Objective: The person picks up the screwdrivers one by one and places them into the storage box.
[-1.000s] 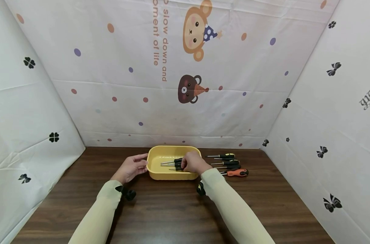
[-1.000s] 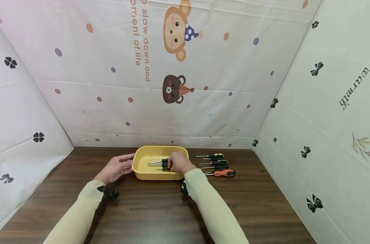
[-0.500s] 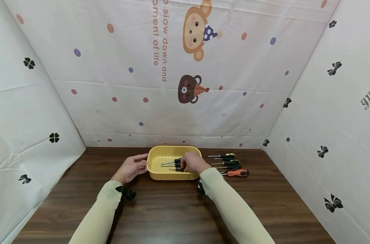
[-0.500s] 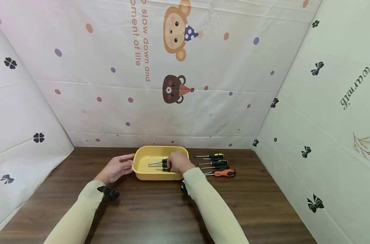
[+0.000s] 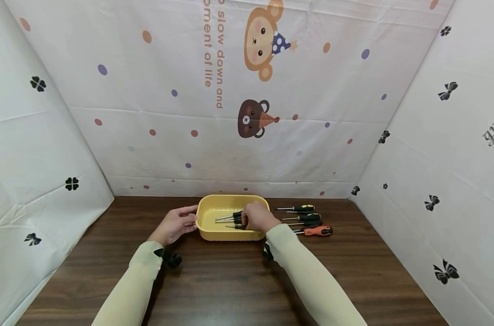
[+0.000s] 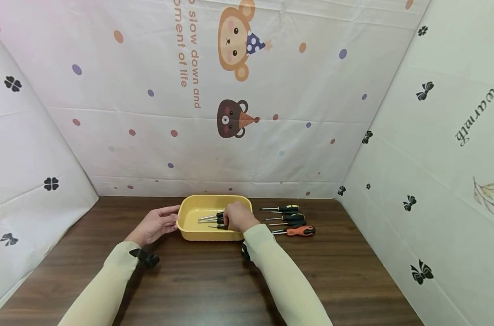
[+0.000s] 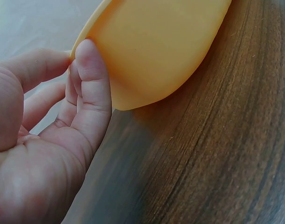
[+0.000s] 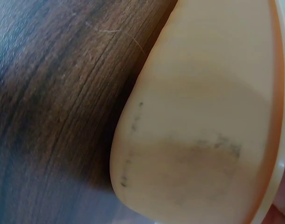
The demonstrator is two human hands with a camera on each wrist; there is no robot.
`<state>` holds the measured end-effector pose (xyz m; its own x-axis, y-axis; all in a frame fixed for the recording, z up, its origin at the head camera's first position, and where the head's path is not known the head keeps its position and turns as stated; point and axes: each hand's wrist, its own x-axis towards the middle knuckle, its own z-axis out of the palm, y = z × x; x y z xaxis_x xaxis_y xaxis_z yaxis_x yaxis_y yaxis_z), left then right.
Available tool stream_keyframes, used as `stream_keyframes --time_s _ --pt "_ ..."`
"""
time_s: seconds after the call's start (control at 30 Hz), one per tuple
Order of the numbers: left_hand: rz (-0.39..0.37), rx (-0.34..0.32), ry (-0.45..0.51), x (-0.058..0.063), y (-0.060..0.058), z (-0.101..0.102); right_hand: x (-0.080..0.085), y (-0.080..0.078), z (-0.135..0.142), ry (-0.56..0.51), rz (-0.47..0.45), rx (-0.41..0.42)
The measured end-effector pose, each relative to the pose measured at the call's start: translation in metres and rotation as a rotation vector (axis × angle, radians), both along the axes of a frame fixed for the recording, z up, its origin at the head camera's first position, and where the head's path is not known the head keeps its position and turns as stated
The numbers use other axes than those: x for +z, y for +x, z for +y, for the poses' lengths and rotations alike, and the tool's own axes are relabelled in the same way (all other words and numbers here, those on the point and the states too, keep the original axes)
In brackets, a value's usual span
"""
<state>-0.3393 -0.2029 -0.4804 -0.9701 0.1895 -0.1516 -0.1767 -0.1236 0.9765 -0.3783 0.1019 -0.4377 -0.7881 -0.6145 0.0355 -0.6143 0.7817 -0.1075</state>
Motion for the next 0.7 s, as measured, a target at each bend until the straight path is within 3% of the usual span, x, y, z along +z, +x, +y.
stream_keyframes --time_s 0.7 --pt "-0.002 -0.001 -0.008 -0.0011 -0.0013 -0.0005 -0.0015 0.0008 0.0089 -0.026 -0.003 -0.017"
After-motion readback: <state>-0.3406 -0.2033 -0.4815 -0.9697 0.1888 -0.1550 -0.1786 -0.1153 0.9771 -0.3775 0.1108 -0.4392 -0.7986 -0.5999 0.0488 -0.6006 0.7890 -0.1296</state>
